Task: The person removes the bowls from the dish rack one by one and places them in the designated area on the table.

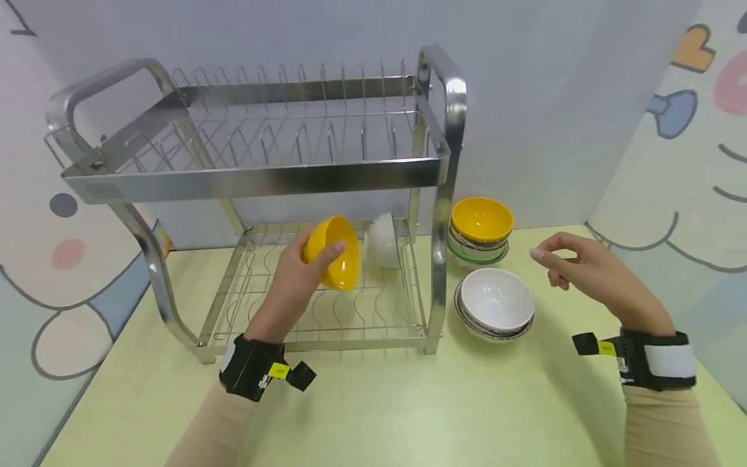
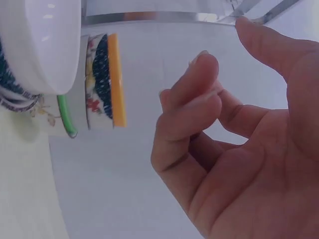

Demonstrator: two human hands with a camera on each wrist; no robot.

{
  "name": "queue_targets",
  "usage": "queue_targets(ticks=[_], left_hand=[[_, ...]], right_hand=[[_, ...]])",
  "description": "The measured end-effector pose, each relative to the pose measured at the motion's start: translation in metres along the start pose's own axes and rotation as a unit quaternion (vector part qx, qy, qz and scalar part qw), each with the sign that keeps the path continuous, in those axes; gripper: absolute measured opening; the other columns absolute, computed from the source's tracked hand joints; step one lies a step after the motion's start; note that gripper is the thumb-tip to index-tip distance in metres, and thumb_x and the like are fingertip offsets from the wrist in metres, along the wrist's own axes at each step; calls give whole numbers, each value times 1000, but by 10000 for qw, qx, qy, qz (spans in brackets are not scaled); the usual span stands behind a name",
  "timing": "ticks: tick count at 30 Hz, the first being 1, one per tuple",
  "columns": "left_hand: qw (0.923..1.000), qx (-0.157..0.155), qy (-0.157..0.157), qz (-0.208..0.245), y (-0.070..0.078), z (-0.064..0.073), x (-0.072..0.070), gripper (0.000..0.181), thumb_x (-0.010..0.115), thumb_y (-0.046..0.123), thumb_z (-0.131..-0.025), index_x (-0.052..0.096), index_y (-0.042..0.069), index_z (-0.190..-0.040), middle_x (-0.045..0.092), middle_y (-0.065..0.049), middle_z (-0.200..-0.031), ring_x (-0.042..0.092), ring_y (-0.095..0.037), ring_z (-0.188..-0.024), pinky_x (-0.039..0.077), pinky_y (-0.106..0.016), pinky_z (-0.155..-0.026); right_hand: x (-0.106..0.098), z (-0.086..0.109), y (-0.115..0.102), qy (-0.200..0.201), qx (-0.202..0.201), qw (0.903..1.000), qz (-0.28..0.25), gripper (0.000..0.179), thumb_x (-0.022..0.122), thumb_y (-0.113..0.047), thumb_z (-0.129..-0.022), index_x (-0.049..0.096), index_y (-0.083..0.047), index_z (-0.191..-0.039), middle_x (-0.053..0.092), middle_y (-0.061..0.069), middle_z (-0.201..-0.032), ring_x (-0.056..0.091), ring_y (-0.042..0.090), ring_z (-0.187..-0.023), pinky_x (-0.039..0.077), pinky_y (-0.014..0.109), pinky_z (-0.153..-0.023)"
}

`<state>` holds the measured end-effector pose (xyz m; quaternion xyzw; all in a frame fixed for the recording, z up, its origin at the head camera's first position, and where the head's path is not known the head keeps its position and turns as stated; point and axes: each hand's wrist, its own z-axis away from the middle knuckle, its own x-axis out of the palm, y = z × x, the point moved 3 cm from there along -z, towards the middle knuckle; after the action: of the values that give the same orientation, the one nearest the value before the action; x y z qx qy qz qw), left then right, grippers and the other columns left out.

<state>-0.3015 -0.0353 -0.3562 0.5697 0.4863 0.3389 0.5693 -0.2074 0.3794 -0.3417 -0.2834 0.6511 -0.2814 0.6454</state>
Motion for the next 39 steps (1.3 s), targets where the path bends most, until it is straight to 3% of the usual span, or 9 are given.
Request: queue_targets(ticks=[4, 9, 14, 18, 22, 27, 32, 39], left_hand=[[9987, 91, -368, 334, 12, 22, 14, 54, 63, 45, -88, 45, 14, -128, 55, -14, -112, 57, -28, -93, 53, -35, -79], [9928, 291, -746, 889, 24, 48, 31, 47, 61, 31, -92, 43, 9, -130, 52, -19, -111, 56, -31, -92, 54, -30, -77], [9780, 410, -1289, 1590, 34, 73, 50, 43, 56, 18, -93, 41, 6, -132, 51, -23, -113, 56, -34, -91, 55, -30, -76], [9637, 227, -1638, 2097, 40, 86, 64, 40, 54, 16, -93, 42, 3, -130, 51, -23, -112, 56, -31, -90, 54, -29, -77], [9530, 118, -1816, 2424, 44, 94, 73, 39, 51, 14, -93, 43, -1, -128, 51, -21, -110, 56, -29, -89, 54, -29, -77], [9418, 38, -2026, 2681, 46, 99, 78, 37, 47, 14, -95, 43, -2, -128, 53, -18, -109, 56, -27, -89, 53, -28, -79], [9258, -35, -2286, 3011, 45, 100, 81, 37, 43, 17, -96, 42, -2, -128, 55, -16, -109, 57, -26, -90, 53, -30, -79], [9166, -255, -2428, 3166, 38, 97, 80, 43, 37, 16, -97, 32, 8, -139, 45, -18, -125, 50, -31, -104, 50, -34, -84]], right_hand=[[3, 6, -18, -63, -125, 9999, 98, 30, 53, -50, -92, 58, -24, -105, 56, 16, -78, 56, 28, -70, 39, 32, -56], [5, 13, -39, 135, -338, 9993, 18, 27, 54, -47, -92, 59, -23, -104, 55, 16, -76, 54, 26, -68, 38, 33, -55], [10, 22, -62, 469, -644, 9962, -348, 23, 56, -39, -93, 62, -18, -101, 53, 14, -69, 51, 25, -66, 35, 35, -55], [28, 30, -88, 238, -1269, 9892, -699, 12, 57, -25, -95, 63, -16, -100, 55, 11, -66, 52, 25, -62, 41, 33, -52], [57, 33, -112, -489, -2019, 9730, -1011, 8, 59, -11, -94, 60, -15, -101, 57, 7, -72, 53, 26, -60, 47, 31, -48], [88, 34, -129, -1206, -2241, 9580, -1325, 17, 57, -7, -94, 55, -14, -109, 60, 6, -92, 58, 23, -65, 53, 31, -52], [107, 33, -135, -1475, -2102, 9557, -1437, 20, 51, -12, -99, 50, -16, -119, 62, 5, -107, 62, 18, -79, 58, 37, -62], [123, 34, -138, -1469, -2350, 9525, -1261, 28, 29, -16, -106, 49, -18, -125, 64, 0, -103, 60, 14, -87, 54, 40, -79]])
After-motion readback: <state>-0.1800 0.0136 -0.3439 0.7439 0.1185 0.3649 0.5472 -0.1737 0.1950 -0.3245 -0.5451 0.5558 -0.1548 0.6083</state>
